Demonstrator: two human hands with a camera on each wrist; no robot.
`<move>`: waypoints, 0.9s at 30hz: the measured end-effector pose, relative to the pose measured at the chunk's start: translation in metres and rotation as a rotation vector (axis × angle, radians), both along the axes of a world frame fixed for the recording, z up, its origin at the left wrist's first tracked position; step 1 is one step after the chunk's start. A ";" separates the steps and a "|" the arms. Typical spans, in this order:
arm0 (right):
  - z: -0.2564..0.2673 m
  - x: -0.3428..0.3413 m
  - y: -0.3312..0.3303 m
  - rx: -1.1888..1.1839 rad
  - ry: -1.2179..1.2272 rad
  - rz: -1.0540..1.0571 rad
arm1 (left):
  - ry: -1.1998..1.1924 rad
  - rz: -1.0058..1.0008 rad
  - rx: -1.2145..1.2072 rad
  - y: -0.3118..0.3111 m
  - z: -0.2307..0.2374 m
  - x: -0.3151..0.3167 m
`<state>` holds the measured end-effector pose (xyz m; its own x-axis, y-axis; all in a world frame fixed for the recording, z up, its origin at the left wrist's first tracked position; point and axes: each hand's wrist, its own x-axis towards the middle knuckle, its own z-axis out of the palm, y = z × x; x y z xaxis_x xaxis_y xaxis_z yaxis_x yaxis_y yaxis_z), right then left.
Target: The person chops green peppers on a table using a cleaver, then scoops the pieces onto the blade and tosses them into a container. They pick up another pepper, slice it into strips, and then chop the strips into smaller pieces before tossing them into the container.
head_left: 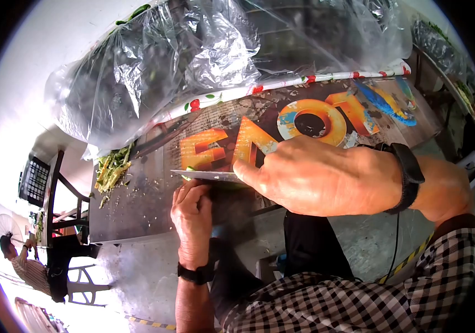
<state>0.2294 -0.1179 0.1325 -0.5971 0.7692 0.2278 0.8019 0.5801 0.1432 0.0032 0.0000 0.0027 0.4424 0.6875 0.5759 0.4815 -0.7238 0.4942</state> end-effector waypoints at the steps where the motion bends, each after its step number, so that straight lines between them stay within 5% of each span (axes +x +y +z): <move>1: 0.002 -0.002 -0.001 -0.055 -0.025 -0.031 | 0.005 -0.001 0.010 0.000 -0.001 -0.001; 27: -0.018 -0.006 0.002 -0.352 0.338 -0.201 | 0.001 -0.003 0.051 -0.001 0.001 0.004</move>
